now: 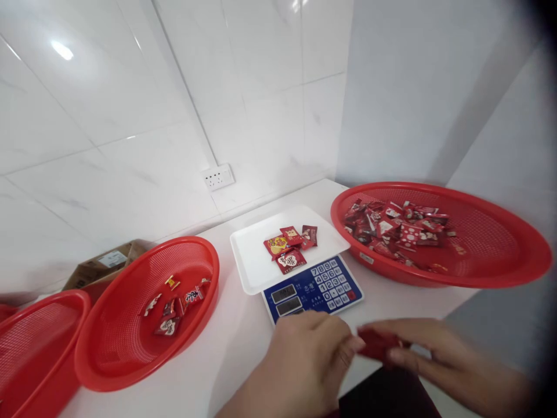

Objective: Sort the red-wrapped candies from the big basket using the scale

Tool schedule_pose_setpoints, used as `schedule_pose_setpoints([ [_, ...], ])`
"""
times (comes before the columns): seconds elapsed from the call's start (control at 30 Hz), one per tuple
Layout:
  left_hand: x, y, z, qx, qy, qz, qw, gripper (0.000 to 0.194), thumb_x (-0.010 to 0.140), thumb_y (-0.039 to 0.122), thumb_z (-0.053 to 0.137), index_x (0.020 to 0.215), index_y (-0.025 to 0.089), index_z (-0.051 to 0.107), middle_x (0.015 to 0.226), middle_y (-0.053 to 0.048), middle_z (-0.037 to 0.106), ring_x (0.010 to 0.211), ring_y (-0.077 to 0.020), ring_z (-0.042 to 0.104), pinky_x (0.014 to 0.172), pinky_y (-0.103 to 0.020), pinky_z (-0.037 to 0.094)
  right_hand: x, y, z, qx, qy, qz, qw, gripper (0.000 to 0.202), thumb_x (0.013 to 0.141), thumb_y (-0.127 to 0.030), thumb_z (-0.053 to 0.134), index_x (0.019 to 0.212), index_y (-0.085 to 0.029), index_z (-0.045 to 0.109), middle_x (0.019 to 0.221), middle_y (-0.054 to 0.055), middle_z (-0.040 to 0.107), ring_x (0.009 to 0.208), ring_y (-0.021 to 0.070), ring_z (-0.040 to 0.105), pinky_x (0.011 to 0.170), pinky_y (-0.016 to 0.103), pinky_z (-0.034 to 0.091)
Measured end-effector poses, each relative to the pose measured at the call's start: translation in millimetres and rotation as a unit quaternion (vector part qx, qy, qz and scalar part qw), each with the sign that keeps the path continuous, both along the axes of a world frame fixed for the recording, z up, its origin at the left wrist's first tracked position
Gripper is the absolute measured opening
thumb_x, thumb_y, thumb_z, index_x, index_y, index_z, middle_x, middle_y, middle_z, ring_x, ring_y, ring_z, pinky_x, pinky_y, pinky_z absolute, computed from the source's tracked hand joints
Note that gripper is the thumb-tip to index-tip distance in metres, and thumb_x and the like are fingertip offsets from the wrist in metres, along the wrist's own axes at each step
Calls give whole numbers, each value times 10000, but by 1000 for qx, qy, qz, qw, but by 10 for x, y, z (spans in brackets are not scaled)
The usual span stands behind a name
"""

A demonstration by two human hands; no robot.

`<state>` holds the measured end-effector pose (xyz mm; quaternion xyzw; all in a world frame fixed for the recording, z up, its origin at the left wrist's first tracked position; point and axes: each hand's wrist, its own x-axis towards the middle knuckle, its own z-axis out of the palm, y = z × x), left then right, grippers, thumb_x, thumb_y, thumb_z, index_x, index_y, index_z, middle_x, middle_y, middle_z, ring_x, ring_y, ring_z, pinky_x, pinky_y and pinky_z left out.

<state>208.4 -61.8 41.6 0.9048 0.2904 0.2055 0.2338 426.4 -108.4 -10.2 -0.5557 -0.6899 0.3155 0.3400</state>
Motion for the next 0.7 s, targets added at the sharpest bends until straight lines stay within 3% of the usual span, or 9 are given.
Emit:
schedule_pose_setpoints([
  [0.07,-15,112,-40,-9,-15,63,998,263,906,304,371,756,200,560,728,-11,622,663,-121,549,575,-227,406,183,127,-39,35,-50,-131,989,414,783,-519,497,1024,-228,667,856,49,723,735,220,662,656,301,548],
  [0.17,-64,303,-84,-27,-26,135,990,203,892,322,408,838,218,574,822,-13,644,774,-148,582,663,-263,450,461,353,-42,88,-130,-349,924,567,751,-570,454,1176,-218,588,1001,84,697,771,276,665,657,391,557],
  [0.23,-109,424,-113,-8,-14,171,985,179,884,313,422,908,224,575,900,-25,648,858,-172,587,729,-303,468,557,468,-46,148,-182,-394,889,590,778,-536,418,1250,-198,523,1172,104,620,975,311,616,808,449,517],
  [0.3,-174,521,-142,30,15,196,980,192,883,300,418,971,224,570,981,-44,644,942,-197,578,784,-346,476,539,525,-89,231,-197,-375,876,554,815,-488,386,1255,-174,506,1259,110,555,1147,302,510,955,459,427],
  [0.4,-341,611,-184,86,69,213,971,249,883,299,417,1084,225,542,1132,-73,606,1076,-217,538,869,-387,466,346,509,-242,294,-157,-329,884,430,825,-451,401,1157,-224,554,1201,85,593,1137,283,522,971,450,426],
  [0.47,-509,643,-213,115,113,233,959,326,876,325,430,1175,215,502,1259,-102,538,1204,-243,451,955,-426,414,195,464,-378,249,-124,-289,916,355,823,-422,434,1115,-257,548,1153,81,615,1087,281,559,865,409,515],
  [0.53,-713,657,-244,127,167,276,938,411,865,345,450,1245,190,459,1365,-137,443,1303,-286,323,1024,-482,324,94,426,-523,150,-84,-252,952,333,826,-411,447,1113,-260,522,1137,105,614,1052,285,578,670,346,579],
  [0.63,-1030,617,-291,96,228,352,903,483,850,350,469,1292,160,423,1415,-170,373,1333,-327,250,1048,-528,246,87,420,-800,58,-36,-245,967,329,814,-452,455,1096,-294,514,1136,111,604,1041,314,577,527,343,574],
  [0.7,-1208,530,-314,39,224,376,898,526,856,363,445,1340,175,359,1413,-162,382,1307,-315,317,1017,-498,308,167,448,-1055,45,-29,-235,971,305,801,-471,457,1074,-352,520,1144,93,598,1020,333,585,554,387,577],
])
